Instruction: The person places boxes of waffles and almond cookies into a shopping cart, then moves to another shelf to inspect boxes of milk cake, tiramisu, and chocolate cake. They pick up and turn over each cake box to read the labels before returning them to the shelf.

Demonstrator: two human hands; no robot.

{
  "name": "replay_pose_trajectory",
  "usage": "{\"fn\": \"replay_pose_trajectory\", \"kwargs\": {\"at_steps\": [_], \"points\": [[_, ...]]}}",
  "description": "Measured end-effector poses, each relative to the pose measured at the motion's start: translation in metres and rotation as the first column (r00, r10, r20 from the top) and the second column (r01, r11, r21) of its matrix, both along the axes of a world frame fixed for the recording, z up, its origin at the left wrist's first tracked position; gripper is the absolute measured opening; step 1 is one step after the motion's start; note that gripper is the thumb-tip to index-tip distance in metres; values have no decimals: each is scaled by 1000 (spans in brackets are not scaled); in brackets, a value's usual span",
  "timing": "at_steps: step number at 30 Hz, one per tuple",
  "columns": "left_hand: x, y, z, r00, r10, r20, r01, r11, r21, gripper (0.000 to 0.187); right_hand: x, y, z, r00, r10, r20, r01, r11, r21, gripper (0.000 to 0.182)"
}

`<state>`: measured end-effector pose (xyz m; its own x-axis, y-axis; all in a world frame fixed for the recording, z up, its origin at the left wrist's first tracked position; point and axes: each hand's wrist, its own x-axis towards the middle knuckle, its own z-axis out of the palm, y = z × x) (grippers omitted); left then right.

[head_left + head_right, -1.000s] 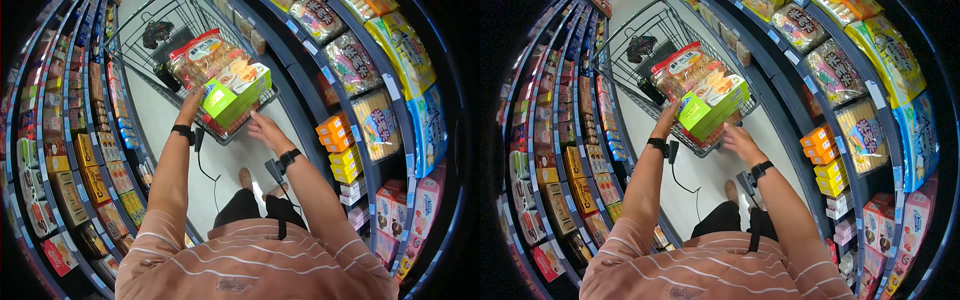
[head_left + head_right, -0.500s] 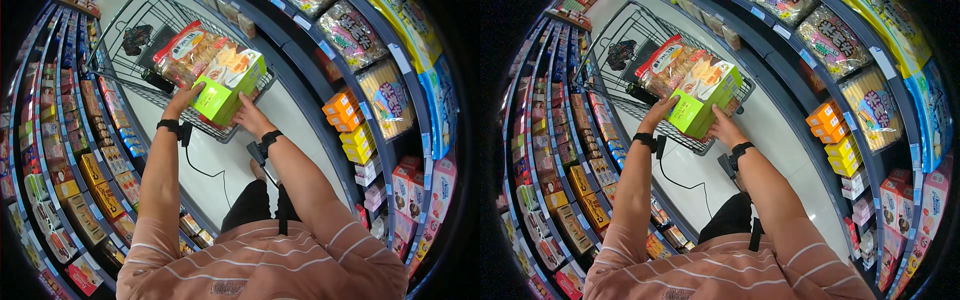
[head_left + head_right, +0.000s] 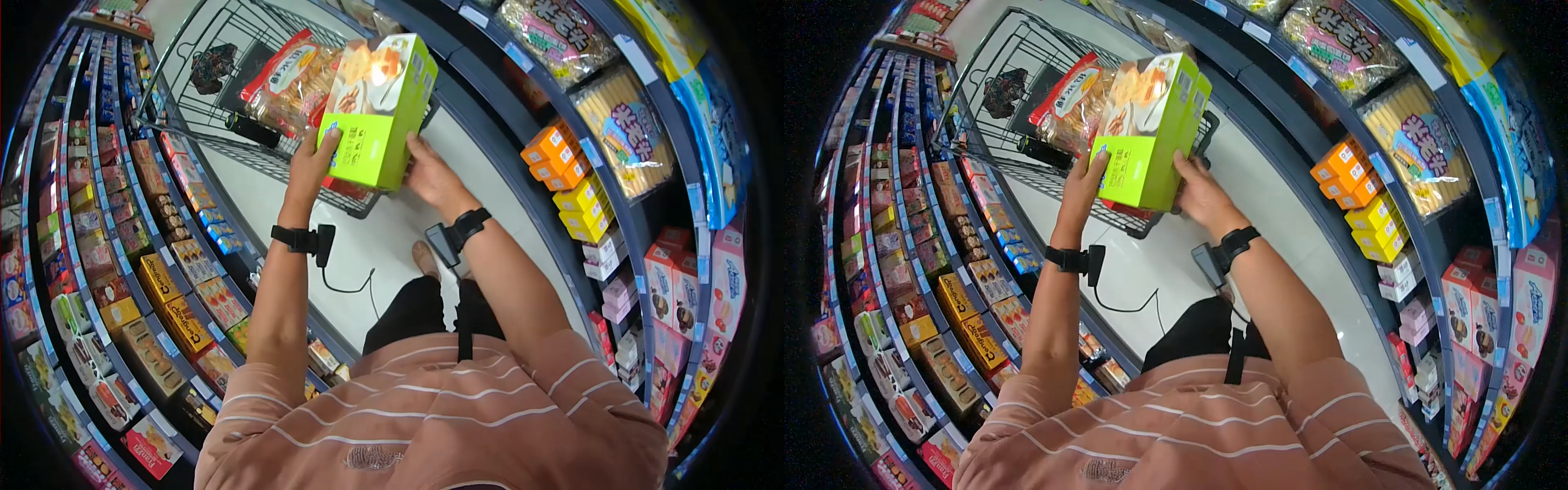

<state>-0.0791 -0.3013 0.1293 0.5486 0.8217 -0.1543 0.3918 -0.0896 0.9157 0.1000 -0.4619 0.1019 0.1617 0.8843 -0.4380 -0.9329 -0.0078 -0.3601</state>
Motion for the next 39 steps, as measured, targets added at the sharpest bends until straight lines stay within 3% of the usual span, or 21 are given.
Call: {"fn": "replay_pose_trajectory", "kwargs": {"at_steps": [4, 7, 8, 11, 14, 20, 23, 29, 33, 36, 39], "points": [[34, -44, 27, 992, 2, 128, 4, 999, -46, 47, 25, -38, 19, 995, -40, 95, 40, 999, 10, 60], [61, -77, 38, 993, -12, 118, 27, 992, -123, 47, 42, -75, 18, 984, -89, 157, 90, 996, 3, 58], [71, -91, 42, 981, 6, 191, 41, 970, -242, 47, 47, -87, 16, 978, -107, 177, 108, 994, 3, 58], [97, -121, 31, 978, -58, 202, 85, 988, -126, 46, 64, -124, 10, 967, -155, 200, 158, 987, -2, 58], [114, -147, 16, 981, -139, 132, 155, 981, -114, 47, 75, -161, -5, 960, -206, 188, 219, 974, -51, 56], [139, -195, 36, 970, -226, 87, 238, 955, -179, 53, 86, -211, -16, 975, -215, 53, 218, 973, -78, 52], [146, -210, 40, 978, -205, 30, 206, 944, -257, 52, 88, -224, -25, 975, -221, 15, 221, 971, -91, 51], [147, -213, -1, 975, -217, -40, 188, 912, -364, 54, 98, -239, -34, 982, -170, 87, 180, 975, -130, 42], [152, -214, -23, 985, -173, 6, 155, 862, -483, 57, 105, -239, -41, 978, -140, 154, 174, 958, -230, 46], [164, -213, -28, 979, -178, 99, 200, 757, -623, 57, 114, -236, -43, 977, -127, 173, 169, 953, -253, 53], [176, -204, -51, 983, -153, 104, 183, 733, -655, 58, 121, -228, -45, 968, -134, 213, 200, 924, -327, 54]]}}
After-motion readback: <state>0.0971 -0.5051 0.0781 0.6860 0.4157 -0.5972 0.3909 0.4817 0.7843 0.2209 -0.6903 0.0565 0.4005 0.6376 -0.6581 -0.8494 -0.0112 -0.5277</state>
